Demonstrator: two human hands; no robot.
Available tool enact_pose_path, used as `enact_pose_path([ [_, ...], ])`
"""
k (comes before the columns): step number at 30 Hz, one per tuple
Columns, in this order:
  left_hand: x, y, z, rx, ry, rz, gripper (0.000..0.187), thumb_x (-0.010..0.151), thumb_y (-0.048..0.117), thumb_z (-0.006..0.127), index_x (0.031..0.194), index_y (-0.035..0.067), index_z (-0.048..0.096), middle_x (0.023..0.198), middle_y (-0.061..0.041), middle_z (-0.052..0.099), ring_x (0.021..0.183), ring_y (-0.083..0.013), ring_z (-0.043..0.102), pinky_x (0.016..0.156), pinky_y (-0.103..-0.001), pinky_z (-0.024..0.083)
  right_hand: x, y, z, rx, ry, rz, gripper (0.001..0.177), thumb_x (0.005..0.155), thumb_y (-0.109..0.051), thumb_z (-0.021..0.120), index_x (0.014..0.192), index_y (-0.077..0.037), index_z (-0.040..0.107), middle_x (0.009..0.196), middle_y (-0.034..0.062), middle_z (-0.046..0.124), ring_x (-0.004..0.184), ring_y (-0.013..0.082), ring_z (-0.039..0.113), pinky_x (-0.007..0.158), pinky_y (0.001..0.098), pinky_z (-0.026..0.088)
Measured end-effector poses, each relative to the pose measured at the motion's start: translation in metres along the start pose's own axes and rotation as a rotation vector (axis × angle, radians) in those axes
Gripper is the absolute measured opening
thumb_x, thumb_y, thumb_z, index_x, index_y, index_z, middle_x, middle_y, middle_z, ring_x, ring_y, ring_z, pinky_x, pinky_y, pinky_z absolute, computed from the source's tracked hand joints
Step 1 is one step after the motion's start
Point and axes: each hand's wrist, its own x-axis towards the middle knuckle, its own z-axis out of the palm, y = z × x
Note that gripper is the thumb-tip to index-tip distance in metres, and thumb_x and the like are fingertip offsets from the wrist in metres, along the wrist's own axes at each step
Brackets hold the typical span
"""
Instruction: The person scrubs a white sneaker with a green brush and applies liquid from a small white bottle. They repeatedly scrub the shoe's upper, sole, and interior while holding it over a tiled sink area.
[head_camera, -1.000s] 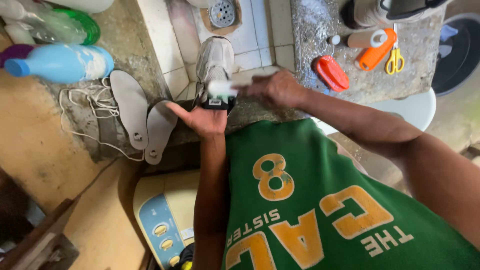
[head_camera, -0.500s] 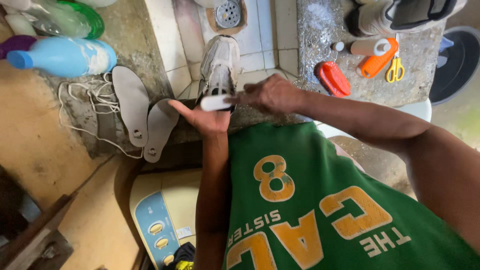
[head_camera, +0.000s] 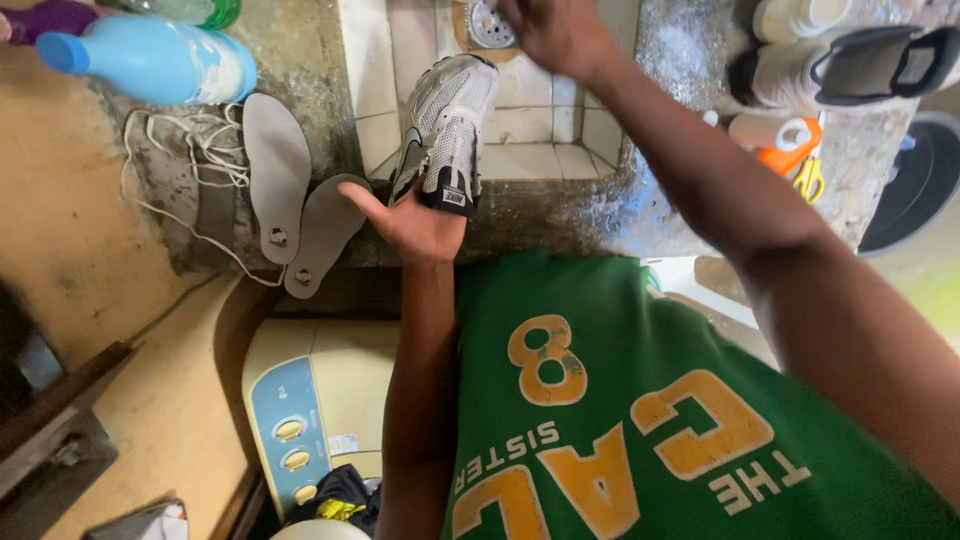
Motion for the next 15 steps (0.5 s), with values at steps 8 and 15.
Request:
enact_pose_path([
  [8, 0.003, 0.001, -0.003, -0.007, 0.031, -0.013, 0.120, 0.076, 0.087, 0.061, 0.155, -0.001, 0.040, 0.156, -0.013, 0.048, 0.138, -0.0297, 0.050, 0.122, -0.047, 0.039, -0.110, -0.142, -0.058, 0.138, -0.200, -0.021, 0.057, 0.095, -0.007, 0.067, 0.144, -0.035, 0.063, 0.097, 0.0041, 0.078, 0.056, 0.0171, 0.061, 0.046, 0.0334, 0.053],
  [15, 0.009, -0.008, 0.009, 0.040, -0.045, -0.058, 0.131, 0.075, 0.090, 0.059, 0.158, -0.008, 0.035, 0.158, -0.017, 0.049, 0.142, -0.0313, 0.048, 0.123, -0.045, 0.037, -0.133, -0.154, -0.061, -0.070, -0.131, -0.018, 0.058, 0.096, -0.018, 0.072, 0.150, -0.033, 0.057, 0.104, 0.0081, 0.076, 0.061, 0.0228, 0.069, 0.046, 0.0358, 0.053],
])
